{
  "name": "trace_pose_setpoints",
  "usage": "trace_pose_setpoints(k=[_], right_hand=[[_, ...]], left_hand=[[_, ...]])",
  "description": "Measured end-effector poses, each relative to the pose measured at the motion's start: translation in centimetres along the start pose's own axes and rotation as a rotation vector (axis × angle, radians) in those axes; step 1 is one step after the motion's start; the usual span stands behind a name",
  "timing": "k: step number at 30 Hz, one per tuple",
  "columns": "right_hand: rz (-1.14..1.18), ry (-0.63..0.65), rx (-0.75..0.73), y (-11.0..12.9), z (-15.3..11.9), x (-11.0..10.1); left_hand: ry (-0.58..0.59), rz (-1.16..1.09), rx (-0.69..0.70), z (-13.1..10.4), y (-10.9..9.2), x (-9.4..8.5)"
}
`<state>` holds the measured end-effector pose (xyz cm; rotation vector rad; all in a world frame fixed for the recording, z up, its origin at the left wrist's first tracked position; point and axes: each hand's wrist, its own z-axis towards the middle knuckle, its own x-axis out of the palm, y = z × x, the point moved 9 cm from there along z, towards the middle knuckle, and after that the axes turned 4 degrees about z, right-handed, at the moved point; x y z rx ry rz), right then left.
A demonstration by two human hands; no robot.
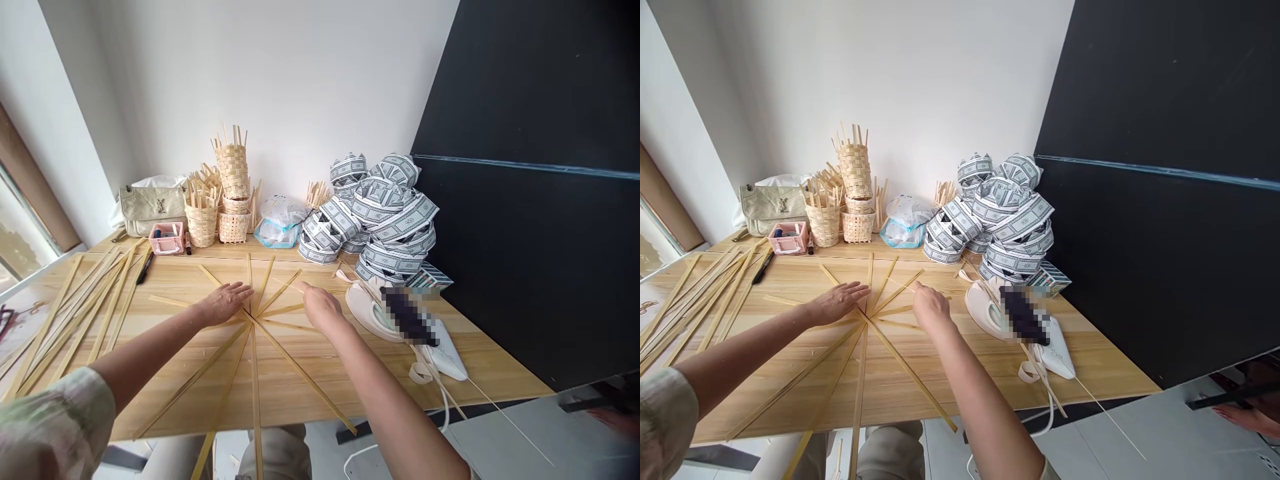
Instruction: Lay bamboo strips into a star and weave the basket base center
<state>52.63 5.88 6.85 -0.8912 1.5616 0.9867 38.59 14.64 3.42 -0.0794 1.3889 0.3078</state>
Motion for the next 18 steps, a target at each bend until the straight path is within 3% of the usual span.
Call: trace_pose_setpoints(k=[3, 10, 18], right_hand=[[0.007, 0.008, -0.050, 0.7, 0.7, 0.0], [0.044, 0.073, -0.279, 4.0, 3.1, 2.8], [0.039, 0.062, -0.307, 4.5, 3.4, 3.8]], left_hand=[[0.068, 0.012, 0.016, 0.8, -0.2, 0.9], [0.089, 0.032, 0.003, 0.9, -0.2, 1.5], [0.132, 0.045, 0.015, 0.5, -0.2, 1.6]])
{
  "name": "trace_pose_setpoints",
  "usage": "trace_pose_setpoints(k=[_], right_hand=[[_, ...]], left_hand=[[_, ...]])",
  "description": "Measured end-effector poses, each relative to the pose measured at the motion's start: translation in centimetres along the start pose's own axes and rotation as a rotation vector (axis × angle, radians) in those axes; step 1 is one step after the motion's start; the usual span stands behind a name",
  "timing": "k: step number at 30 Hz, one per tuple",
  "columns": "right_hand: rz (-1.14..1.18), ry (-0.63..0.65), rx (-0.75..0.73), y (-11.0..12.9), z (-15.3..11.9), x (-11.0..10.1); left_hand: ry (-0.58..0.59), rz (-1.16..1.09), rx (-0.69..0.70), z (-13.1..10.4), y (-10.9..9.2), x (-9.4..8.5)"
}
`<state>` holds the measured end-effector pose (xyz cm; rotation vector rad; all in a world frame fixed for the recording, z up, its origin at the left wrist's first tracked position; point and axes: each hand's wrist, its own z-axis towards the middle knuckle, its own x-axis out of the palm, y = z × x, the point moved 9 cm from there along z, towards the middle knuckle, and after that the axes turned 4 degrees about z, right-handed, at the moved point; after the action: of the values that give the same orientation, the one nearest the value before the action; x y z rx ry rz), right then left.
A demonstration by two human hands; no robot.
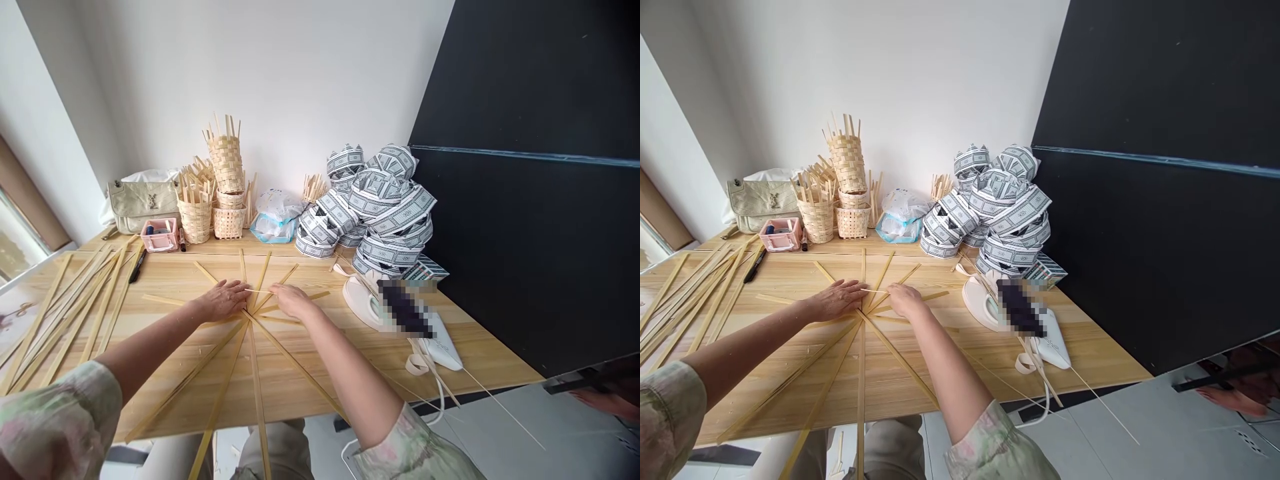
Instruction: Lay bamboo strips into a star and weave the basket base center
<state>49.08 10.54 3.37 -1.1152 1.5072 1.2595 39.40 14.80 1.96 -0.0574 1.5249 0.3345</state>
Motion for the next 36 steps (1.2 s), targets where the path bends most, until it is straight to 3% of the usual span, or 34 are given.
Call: trace_pose_setpoints(k=[10, 14, 17, 22, 24, 27, 31, 36], right_hand=[[-0.016, -0.009, 0.001, -0.3, 0.5, 0.7], [-0.027, -0.007, 0.025, 0.0, 0.2, 0.1], [-0.045, -0.031, 0.089, 0.0, -1.0, -2.0], [-0.095, -0.114, 0.175, 0.5, -5.4, -8.4], [-0.156, -0.172, 0.194, 1.0, -7.3, -11.1], [-0.238, -0.199, 0.200, 1.5, -9.1, -13.3], [-0.284, -0.191, 0.218, 1.2, -9.0, -13.2], [-0.260, -0.173, 0.283, -0.7, -7.5, -12.4]], left_hand=[[0.030, 0.011, -0.007, -0.3, 0.1, 0.0], [0.028, -0.006, -0.009, -0.5, 0.1, -0.4], [0.009, -0.007, -0.053, -1.4, 0.9, -1.3], [-0.019, -0.003, -0.133, -4.1, 1.7, -3.9], [-0.042, -0.018, -0.167, -4.8, 0.8, -4.7], [-0.063, -0.040, -0.138, -4.8, -2.5, -4.9], [-0.066, -0.017, -0.115, -4.0, -6.5, -3.7], [-0.058, -0.030, -0.154, -3.5, -7.4, -3.1]])
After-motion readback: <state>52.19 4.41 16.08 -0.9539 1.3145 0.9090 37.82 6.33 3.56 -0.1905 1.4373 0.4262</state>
